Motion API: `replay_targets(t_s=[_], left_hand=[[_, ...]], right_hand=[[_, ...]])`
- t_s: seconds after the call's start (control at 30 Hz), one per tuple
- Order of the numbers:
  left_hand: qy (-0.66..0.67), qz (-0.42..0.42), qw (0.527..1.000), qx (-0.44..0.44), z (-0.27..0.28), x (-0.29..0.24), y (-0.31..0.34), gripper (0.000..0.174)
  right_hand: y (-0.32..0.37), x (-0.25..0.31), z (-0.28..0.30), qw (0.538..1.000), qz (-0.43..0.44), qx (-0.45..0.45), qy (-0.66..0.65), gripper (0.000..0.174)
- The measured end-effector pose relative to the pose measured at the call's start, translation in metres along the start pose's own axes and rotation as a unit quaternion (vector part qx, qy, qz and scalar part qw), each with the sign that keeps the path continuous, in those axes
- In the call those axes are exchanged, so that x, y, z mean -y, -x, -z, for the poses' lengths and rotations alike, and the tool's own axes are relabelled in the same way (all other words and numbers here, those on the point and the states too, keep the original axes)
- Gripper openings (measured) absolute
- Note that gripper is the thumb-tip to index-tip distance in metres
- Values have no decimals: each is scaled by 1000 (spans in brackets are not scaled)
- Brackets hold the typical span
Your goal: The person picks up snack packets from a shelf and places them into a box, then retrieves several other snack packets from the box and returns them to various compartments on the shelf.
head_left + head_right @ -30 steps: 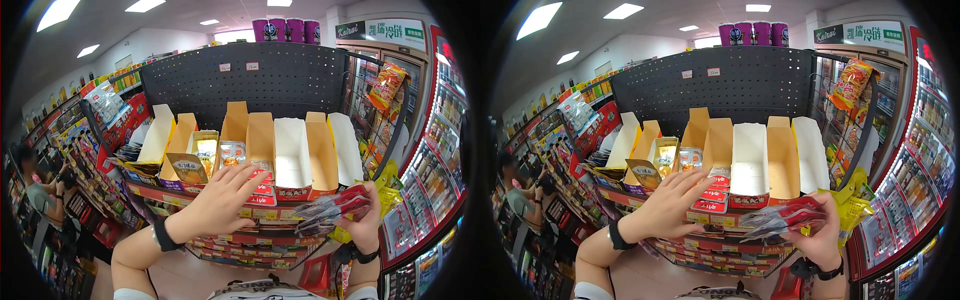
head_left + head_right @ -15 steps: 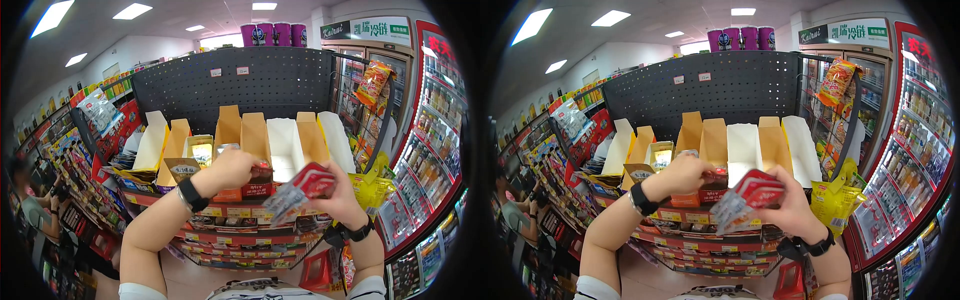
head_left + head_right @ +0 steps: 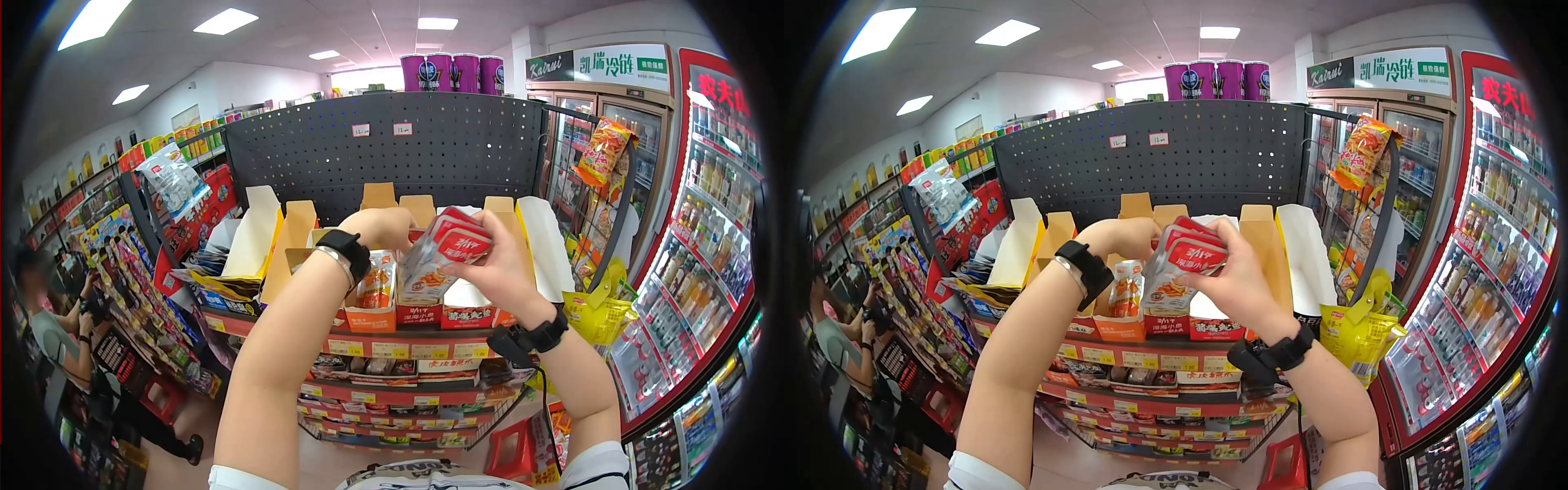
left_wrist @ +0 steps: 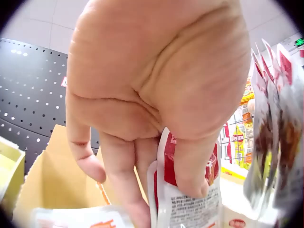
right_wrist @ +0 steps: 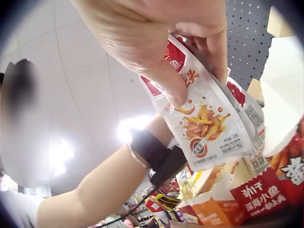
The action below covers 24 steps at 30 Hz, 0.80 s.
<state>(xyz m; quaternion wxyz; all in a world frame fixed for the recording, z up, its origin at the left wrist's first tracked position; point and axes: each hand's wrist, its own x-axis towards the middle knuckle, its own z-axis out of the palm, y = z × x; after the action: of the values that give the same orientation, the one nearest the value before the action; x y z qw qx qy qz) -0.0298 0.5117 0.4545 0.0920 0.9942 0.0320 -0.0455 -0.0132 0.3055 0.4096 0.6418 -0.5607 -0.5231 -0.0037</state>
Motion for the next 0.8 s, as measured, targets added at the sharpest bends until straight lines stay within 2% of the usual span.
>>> replay_targets(t_s=[0.07,0.17,0.27,0.4,0.47,0.57,0.67,0.8], left_hand=[[-10,29,999,16,3,-1,-3,34],[0,-10,1000,-5,-1,11,-17,33],[-20,-7,1000,-13,0,4,-10,26],[-16,-6,1000,1,0,7,-11,24],[-48,-59,997,-23,-4,20,-19,28],[-23,-35,999,-19,-9,35,-33,26],[29,-18,999,-14,-4,20,-11,28],[50,-34,998,8,3,14,-3,31]], right_hand=[[0,-11,-5,1000,-1,0,29,39],[3,-19,-14,996,-9,-16,89,38],[3,-21,-20,987,-4,-28,155,39],[-5,-20,-21,979,-19,-29,200,40],[-8,-20,-23,975,-15,-25,219,40],[-8,-23,-26,969,-52,24,242,42],[-4,-33,-29,940,-69,84,325,50],[-9,-27,-26,941,-90,122,302,51]])
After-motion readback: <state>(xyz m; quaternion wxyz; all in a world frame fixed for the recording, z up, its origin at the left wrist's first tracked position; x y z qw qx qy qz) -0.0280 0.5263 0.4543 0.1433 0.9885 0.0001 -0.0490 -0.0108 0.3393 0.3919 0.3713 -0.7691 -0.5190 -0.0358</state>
